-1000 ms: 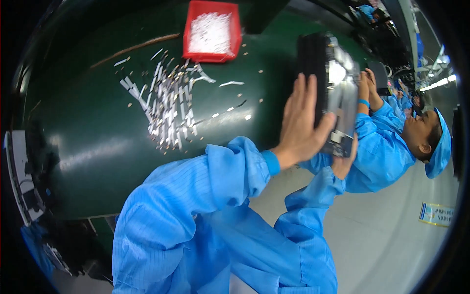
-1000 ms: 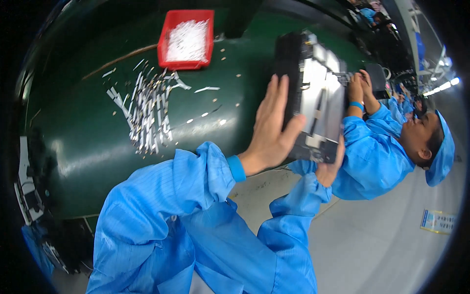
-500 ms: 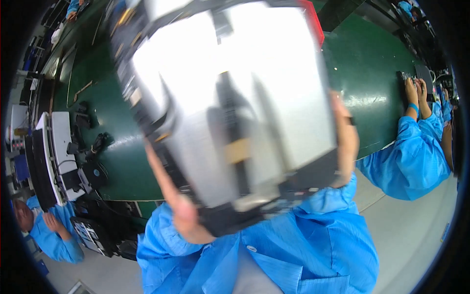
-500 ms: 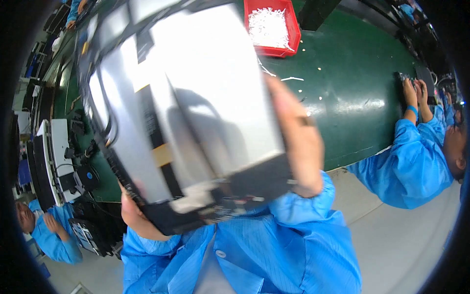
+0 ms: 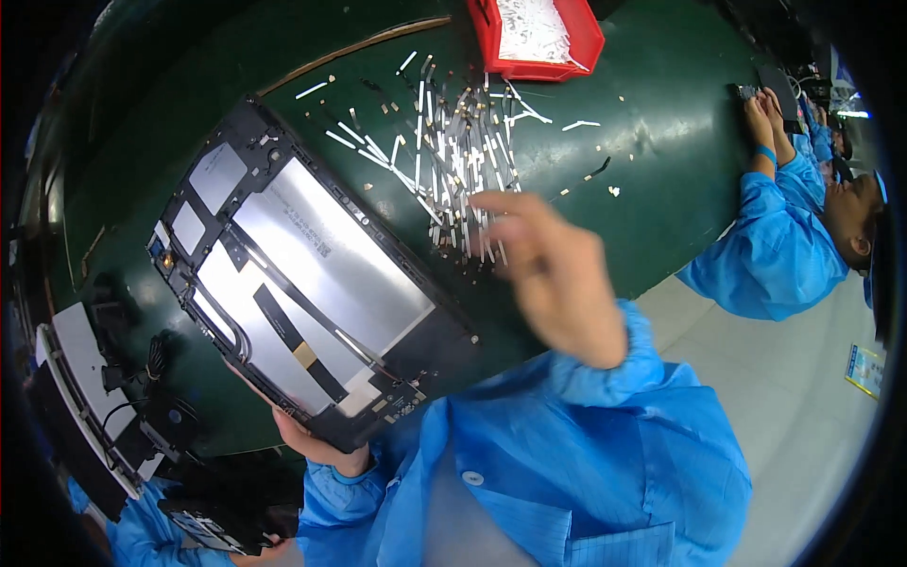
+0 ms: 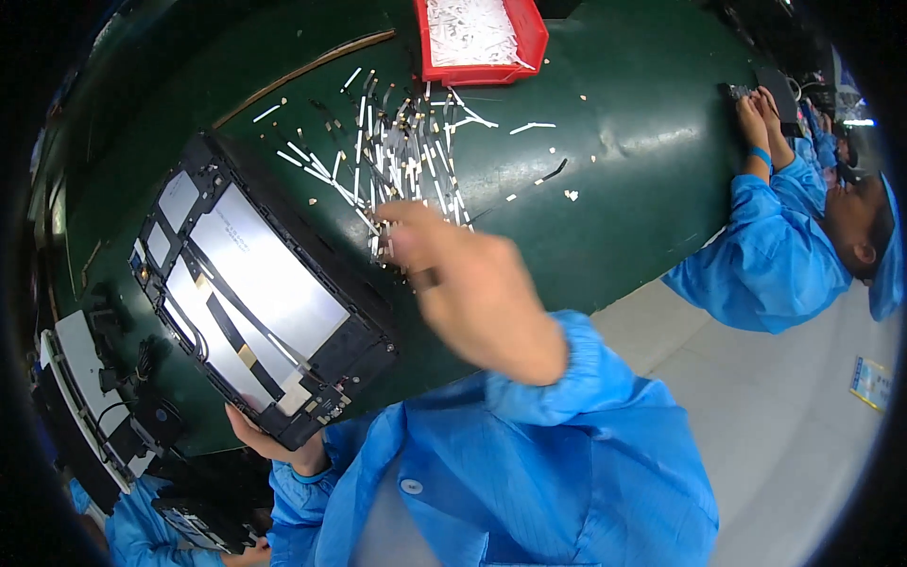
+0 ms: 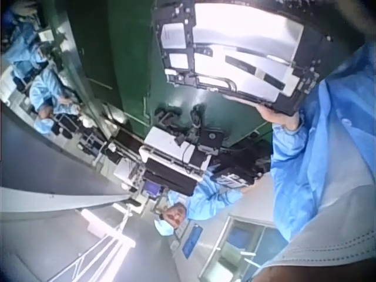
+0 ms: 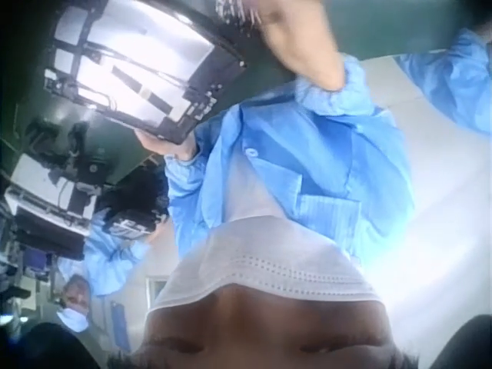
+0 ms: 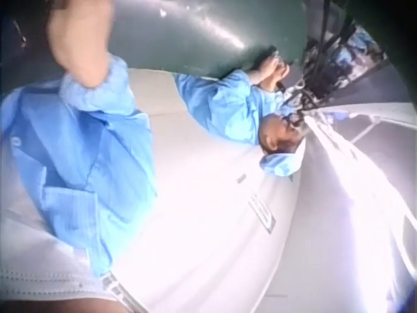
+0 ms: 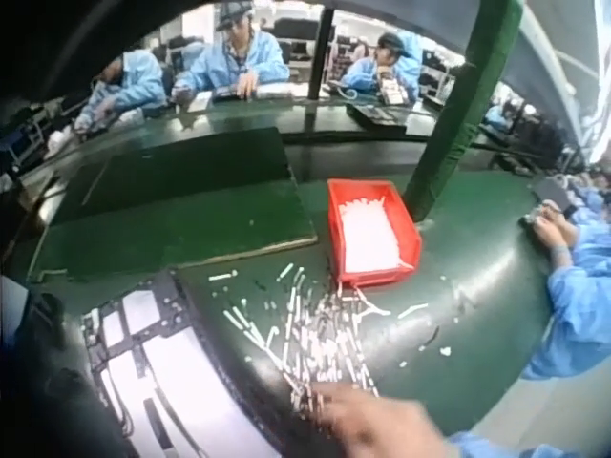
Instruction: The person assembles the internal components of a tablet by placing a battery and internal cables into a tablet chassis, securing them with tape, and manipulating small parts with tweezers.
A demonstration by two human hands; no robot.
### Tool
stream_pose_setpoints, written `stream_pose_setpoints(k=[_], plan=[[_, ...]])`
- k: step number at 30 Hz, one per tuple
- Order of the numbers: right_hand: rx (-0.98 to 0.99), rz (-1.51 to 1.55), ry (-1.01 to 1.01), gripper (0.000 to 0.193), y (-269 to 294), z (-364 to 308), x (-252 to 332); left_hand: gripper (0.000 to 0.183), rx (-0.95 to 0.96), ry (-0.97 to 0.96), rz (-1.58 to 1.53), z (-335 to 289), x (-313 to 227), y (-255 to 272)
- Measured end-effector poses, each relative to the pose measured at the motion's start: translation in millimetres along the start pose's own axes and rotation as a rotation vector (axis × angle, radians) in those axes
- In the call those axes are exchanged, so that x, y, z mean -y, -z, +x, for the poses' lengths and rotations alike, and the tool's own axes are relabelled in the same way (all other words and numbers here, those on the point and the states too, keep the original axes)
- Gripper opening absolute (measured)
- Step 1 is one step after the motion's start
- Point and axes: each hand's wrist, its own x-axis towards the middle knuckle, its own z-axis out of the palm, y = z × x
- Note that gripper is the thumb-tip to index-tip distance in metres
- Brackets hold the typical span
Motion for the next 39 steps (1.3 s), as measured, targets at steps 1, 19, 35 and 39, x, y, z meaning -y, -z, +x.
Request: stream_pose_setpoints(k=[1,19,35,39], plan=[[-0.056,-0.173,0.011,0.018,16,-1,-1,0.05,-0.001,0.005,-0.146,-5,8,3],[0.28,-0.448,0.416,0.028,57,13,-18,0.048,-0.311,0.009,0.097,68,-51,0],[0.297,-0.336,1.006,0.036,-46,-12,64,0.015,0.179,-0.165,0.096,79,-79,32],[0.368,-0.392,0.91,0.029,-38,-5,65,0.017,0.115,-0.103,0.109,78,-67,43]])
